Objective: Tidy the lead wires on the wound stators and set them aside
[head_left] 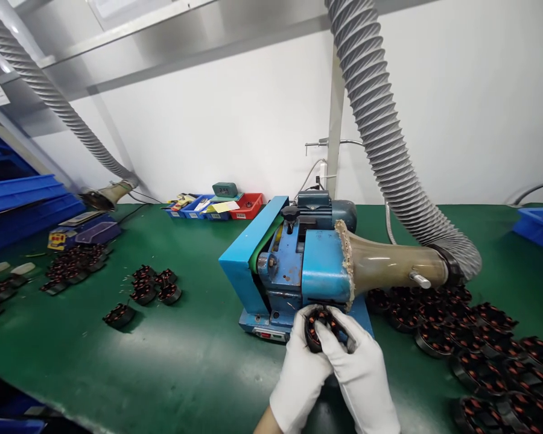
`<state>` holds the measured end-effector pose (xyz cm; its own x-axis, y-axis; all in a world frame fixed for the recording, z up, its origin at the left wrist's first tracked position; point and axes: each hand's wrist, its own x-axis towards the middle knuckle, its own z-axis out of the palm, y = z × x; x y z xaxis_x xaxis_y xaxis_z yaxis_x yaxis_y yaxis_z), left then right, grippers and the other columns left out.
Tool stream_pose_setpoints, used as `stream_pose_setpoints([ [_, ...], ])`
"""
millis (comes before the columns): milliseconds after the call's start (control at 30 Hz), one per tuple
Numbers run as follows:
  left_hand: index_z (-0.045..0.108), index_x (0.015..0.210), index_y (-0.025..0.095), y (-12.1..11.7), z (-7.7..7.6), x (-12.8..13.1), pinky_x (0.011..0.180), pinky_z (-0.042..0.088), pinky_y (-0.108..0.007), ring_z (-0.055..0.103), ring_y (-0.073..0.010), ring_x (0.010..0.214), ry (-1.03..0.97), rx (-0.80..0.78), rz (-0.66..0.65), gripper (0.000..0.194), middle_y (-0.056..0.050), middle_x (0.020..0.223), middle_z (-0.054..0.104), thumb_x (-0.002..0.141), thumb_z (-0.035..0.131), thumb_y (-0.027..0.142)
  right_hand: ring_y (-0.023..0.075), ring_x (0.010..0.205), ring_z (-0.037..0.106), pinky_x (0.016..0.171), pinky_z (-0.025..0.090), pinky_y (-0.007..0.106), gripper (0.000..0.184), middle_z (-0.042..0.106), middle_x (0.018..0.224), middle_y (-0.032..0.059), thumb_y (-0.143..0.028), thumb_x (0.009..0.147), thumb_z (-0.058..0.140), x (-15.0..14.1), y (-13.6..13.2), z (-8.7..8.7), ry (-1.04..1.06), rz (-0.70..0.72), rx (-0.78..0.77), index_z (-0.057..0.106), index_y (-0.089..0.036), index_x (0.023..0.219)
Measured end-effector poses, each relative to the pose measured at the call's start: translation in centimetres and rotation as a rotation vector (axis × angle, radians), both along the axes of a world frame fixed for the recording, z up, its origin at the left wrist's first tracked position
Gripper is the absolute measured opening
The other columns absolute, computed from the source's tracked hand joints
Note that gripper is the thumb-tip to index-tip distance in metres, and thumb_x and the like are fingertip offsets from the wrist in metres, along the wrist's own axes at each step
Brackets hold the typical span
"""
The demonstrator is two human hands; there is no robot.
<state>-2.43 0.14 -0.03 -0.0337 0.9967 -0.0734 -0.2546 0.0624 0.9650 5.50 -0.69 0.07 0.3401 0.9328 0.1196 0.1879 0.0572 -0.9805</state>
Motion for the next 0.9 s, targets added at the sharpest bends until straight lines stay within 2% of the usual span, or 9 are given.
stream_pose_setpoints([
  [200, 0.054, 0.096, 0.020, 0.2, 0.4, 0.3, 0.085, 0.049, -0.030, 0.064, -0.0176, 0.092, 0.024, -0.014, 0.010, 0.033, -0.006, 0.100, 0.068, 0.064, 0.062, 0.016, 0.0281, 0.090, 0.068, 0.084, 0.055, 0.040, 0.036, 0.072, 0.101, 0.0114, -0.045, 0.074, 0.064, -0.1, 0.0, 0.1, 0.044, -0.004, -0.029, 0.069, -0.018, 0.098],
  [367, 0.054, 0.096, 0.018, 0.5, 1.5, 0.3, 0.082, 0.050, -0.030, 0.064, -0.0181, 0.089, 0.069, -0.012, -0.035, 0.035, -0.007, 0.096, 0.069, 0.063, 0.063, 0.015, 0.0282, 0.090, 0.068, 0.083, 0.055, 0.038, 0.040, 0.073, 0.101, 0.0118, -0.046, 0.073, 0.064, -0.1, 0.2, 0.5, 0.082, -0.013, -0.042, 0.070, -0.016, 0.099],
  [467, 0.055, 0.096, 0.018, 0.0, 1.7, -0.3, 0.082, 0.051, -0.029, 0.065, -0.0182, 0.089, 0.089, -0.002, -0.062, 0.037, -0.006, 0.096, 0.070, 0.060, 0.063, 0.012, 0.0284, 0.086, 0.070, 0.081, 0.056, 0.038, 0.039, 0.074, 0.097, 0.0118, -0.046, 0.072, 0.064, -0.1, -0.4, 0.4, 0.039, -0.053, -0.030, 0.072, -0.016, 0.096],
  [600, 0.059, 0.099, 0.022, -3.0, 1.2, -1.9, 0.080, 0.052, -0.029, 0.066, -0.0197, 0.087, 0.124, -0.047, -0.076, 0.040, -0.005, 0.097, 0.071, 0.060, 0.065, 0.013, 0.0317, 0.088, 0.070, 0.079, 0.058, 0.037, 0.041, 0.075, 0.097, 0.0121, -0.048, 0.061, 0.070, -0.6, -3.3, -1.3, -0.074, -0.096, -0.035, 0.076, -0.019, 0.090],
  [767, 0.063, 0.104, 0.026, -5.7, 1.0, -2.9, 0.089, 0.050, -0.033, 0.061, -0.0249, 0.105, 0.188, -0.034, -0.022, 0.037, -0.007, 0.112, 0.066, 0.067, 0.063, 0.022, 0.0327, 0.102, 0.064, 0.088, 0.054, 0.038, 0.054, 0.069, 0.113, 0.0104, -0.050, 0.064, 0.069, -2.4, -7.2, -3.9, -0.054, -0.106, -0.053, 0.069, -0.021, 0.109],
  [833, 0.064, 0.101, 0.025, -5.9, 0.2, -3.4, 0.091, 0.048, -0.034, 0.059, -0.0261, 0.106, 0.288, 0.036, -0.017, 0.041, -0.007, 0.111, 0.065, 0.061, 0.065, 0.020, 0.0314, 0.102, 0.065, 0.087, 0.054, 0.036, 0.062, 0.068, 0.114, 0.0095, -0.049, 0.064, 0.070, -2.1, -7.7, -4.5, -0.073, -0.058, -0.032, 0.062, -0.021, 0.119],
  [900, 0.065, 0.097, 0.024, -6.0, -1.5, -5.2, 0.090, 0.048, -0.038, 0.061, -0.0284, 0.102, 0.457, 0.078, -0.018, 0.046, -0.008, 0.108, 0.065, 0.051, 0.068, 0.016, 0.0300, 0.101, 0.065, 0.087, 0.054, 0.035, 0.066, 0.069, 0.113, 0.0084, -0.049, 0.065, 0.069, -0.4, -7.6, -4.7, -0.191, 0.015, -0.009, 0.056, -0.022, 0.125],
])
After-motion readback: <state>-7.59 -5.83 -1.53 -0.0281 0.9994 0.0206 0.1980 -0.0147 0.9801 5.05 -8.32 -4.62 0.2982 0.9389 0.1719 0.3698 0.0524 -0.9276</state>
